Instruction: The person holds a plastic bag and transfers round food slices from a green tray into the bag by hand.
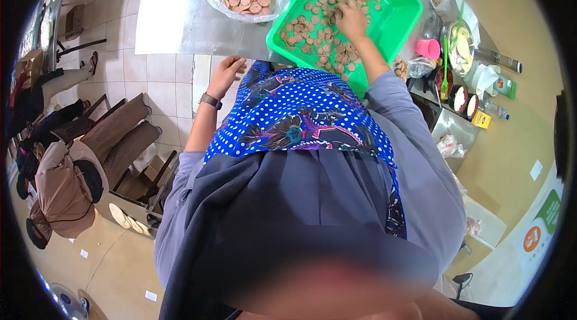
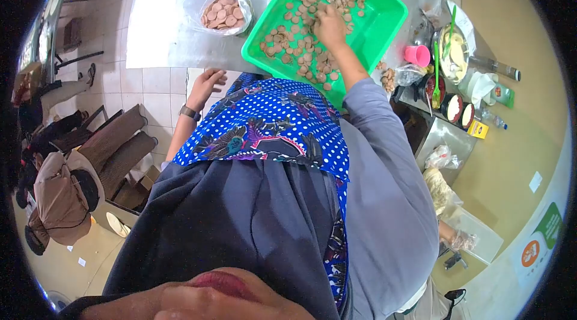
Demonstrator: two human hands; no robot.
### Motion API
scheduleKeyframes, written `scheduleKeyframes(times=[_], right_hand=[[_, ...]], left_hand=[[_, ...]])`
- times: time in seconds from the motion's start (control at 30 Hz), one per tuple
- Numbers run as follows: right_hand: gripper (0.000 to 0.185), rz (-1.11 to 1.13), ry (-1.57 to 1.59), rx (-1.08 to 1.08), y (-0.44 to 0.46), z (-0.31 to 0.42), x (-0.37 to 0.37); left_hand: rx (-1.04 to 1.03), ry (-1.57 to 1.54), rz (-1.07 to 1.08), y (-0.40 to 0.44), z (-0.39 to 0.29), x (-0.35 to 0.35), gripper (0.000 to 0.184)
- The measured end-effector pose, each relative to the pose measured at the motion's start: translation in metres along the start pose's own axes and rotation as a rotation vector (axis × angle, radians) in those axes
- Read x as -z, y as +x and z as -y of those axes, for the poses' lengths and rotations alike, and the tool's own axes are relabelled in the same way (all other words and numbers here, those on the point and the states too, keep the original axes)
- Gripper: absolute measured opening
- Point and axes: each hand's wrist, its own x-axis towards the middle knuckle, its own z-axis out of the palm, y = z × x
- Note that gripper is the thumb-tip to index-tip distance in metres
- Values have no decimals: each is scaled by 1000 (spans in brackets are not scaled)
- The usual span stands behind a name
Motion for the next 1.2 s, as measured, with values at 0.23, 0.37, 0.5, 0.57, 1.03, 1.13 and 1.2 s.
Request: scheduleKeyframes(times=[0.23, 0.37, 0.5, 0.57, 1.03, 1.13, 1.2], right_hand=[[20, 239, -21, 78, -12, 44, -4], [24, 261, 64, 91, -10, 35, -10], [32, 256, -1, 185, -7, 30, -4], [31, 313, -88, 251, -8, 28, -5], [19, 159, 266, -55, 13, 9, 6], [18, 176, 245, -11, 3, 15, 14], [18, 156, 184, 105, 0, 25, 9]], left_hand=[[-56, 462, -149, 14, 114, 28, 31], [207, 388, -116, -2, 119, 29, 33], [403, 205, -111, -6, 147, 38, 35], [419, 165, -133, -8, 160, 40, 35], [341, -26, -204, 8, 169, 40, 35], [351, -1, -198, 6, 171, 39, 35], [363, 25, -190, 3, 174, 41, 34]])
